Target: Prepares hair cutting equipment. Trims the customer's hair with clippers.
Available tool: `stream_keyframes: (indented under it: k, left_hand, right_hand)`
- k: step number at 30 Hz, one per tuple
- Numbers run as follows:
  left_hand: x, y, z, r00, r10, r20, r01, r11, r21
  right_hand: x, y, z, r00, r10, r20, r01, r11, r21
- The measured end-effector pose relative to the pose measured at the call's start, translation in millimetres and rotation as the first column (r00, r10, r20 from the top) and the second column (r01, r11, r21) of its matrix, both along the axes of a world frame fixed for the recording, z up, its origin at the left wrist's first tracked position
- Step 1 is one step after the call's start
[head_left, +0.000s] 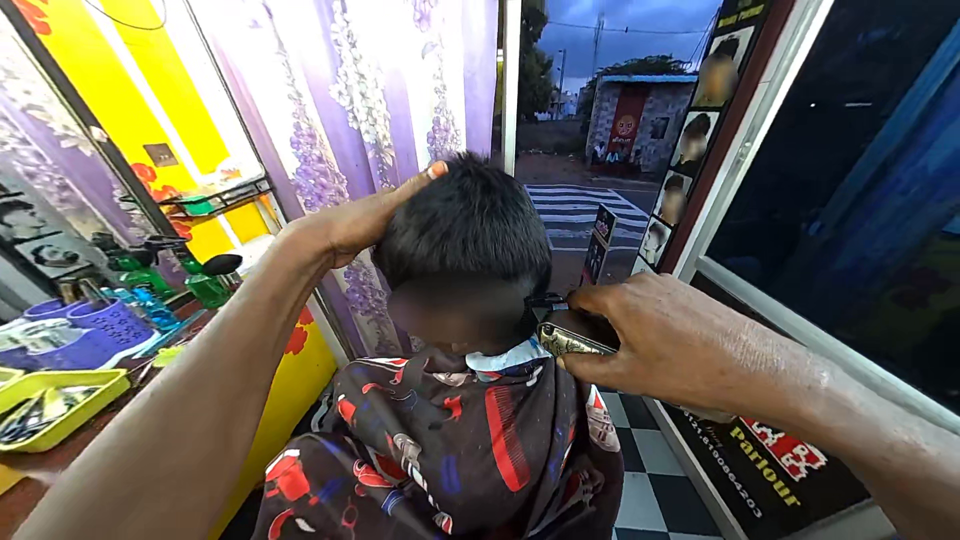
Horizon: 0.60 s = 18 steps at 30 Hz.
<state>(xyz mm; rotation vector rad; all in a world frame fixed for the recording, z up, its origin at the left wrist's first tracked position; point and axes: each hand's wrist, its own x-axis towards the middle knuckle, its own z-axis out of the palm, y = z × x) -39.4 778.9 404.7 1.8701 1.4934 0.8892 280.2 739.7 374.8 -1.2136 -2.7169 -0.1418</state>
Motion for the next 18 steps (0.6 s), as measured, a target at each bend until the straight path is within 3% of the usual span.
stream_keyframes:
  k: [10,18]
  left_hand:
    - [-12.2,0.3,-3.5,1.0,-0.018,-0.009,0.018,1.0,-0.015]
    - [-13.9,-4.5,-3.1,0.999,-0.041,-0.004,0.041,0.999,0.013]
  right_hand:
    - [-21.2,-21.2,-17.7,0.999,-0.045,-0.028,0.047,0.995,0.086]
    - [-50.8,-39.9,-48.6,0.985,0.001,-0.173,0.03,0.984,0.175]
